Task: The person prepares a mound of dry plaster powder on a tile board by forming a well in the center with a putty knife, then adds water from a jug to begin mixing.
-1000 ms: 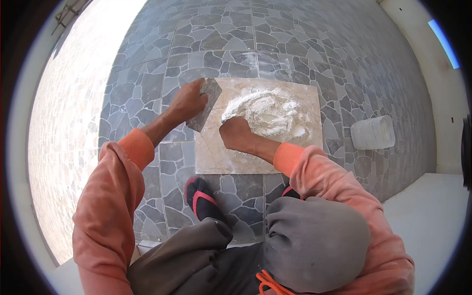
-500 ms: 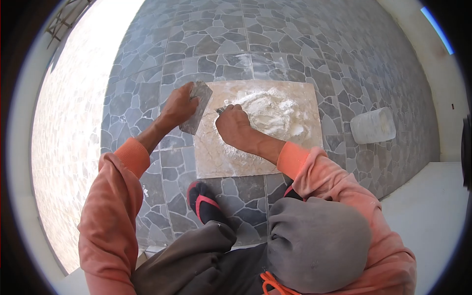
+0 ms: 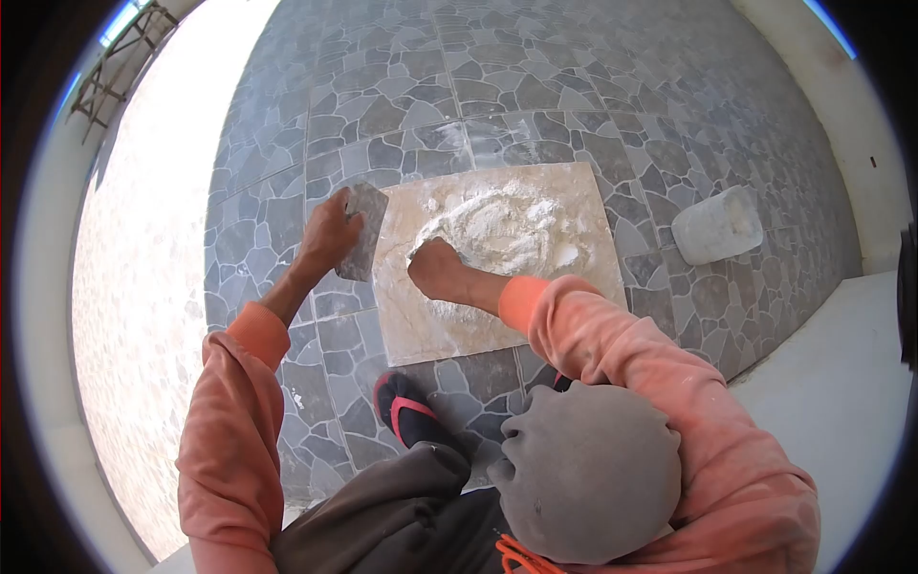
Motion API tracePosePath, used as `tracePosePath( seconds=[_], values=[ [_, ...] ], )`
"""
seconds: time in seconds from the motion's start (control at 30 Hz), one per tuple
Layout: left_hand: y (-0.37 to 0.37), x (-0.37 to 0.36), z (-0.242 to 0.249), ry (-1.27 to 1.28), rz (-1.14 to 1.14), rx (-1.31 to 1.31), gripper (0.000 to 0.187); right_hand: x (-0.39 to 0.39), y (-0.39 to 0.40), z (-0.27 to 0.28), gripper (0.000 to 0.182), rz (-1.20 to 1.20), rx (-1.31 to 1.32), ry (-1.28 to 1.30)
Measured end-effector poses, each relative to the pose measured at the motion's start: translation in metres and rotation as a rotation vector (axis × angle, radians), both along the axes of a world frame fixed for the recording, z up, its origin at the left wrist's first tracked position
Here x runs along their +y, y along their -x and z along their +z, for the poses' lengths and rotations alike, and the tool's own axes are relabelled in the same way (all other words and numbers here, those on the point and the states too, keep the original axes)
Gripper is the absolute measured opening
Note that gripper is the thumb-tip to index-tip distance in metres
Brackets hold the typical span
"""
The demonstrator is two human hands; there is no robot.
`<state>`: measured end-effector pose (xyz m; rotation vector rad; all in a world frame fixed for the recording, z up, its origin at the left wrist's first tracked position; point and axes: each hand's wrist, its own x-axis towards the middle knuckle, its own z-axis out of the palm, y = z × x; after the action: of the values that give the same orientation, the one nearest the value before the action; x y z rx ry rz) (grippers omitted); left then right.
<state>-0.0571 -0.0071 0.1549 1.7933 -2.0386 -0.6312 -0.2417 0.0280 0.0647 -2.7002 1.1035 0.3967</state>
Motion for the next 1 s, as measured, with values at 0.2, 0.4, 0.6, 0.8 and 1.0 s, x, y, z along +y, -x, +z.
tracePosePath(
  seconds=[0.2,0.4,0.6,0.8,1.0],
  values=[
    [-0.007,0.000,0.001,0.050,-0.060,-0.030,0.039,-0.031,0.016,0.051,0.017,-0.154,-0.025,-0.126],
    [-0.006,0.008,-0.005,0.004,-0.013,0.006,0.037,-0.060,0.049,0.024,0.012,-0.148,0.143,0.055],
    [0.007,-0.002,-0.008,0.023,-0.079,0.042,0.037,-0.048,0.031,0.005,0.016,-0.142,0.195,-0.019],
    [0.008,-0.005,-0.011,0.027,-0.106,0.075,0.036,-0.058,0.052,0.031,0.019,-0.150,0.056,-0.143],
    [0.000,-0.001,-0.020,0.012,-0.095,0.054,0.036,-0.090,0.096,0.074,0.021,-0.258,0.093,-0.016]
  ],
)
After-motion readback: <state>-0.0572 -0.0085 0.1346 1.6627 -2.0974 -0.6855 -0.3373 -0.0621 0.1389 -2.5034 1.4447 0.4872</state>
